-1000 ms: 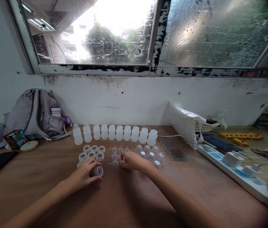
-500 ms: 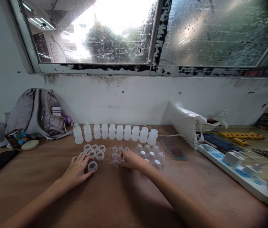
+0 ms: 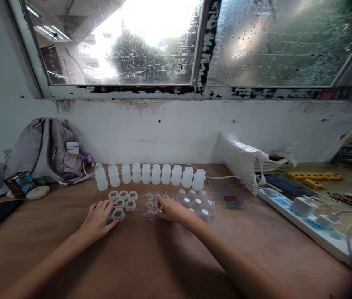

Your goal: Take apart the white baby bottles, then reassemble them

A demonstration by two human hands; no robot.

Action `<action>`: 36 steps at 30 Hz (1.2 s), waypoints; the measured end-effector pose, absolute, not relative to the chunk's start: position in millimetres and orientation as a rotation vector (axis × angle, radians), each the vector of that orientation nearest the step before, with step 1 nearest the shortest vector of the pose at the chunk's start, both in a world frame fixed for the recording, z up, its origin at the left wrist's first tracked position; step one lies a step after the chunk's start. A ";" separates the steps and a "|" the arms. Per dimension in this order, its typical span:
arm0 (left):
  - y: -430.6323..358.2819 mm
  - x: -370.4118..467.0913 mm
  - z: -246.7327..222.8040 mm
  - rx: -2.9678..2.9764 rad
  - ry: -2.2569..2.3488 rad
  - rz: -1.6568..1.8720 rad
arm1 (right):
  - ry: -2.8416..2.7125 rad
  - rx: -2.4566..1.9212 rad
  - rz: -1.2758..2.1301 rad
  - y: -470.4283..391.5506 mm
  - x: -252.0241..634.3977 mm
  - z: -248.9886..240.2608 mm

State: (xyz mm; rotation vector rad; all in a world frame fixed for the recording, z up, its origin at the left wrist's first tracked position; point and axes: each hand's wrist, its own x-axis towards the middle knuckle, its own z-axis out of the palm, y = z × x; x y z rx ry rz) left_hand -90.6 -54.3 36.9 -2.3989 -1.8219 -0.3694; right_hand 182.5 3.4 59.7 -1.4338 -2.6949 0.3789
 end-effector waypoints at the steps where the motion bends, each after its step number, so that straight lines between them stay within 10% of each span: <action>1: -54.0 -91.2 37.6 -2.402 -1.813 -0.369 | -2.692 -1.433 0.380 2.9 182.5 60.5; 36: 20.6 -61.7 154.2 -1.803 -1.741 -0.668 | -2.333 -1.193 0.466 3.9 199.1 104.7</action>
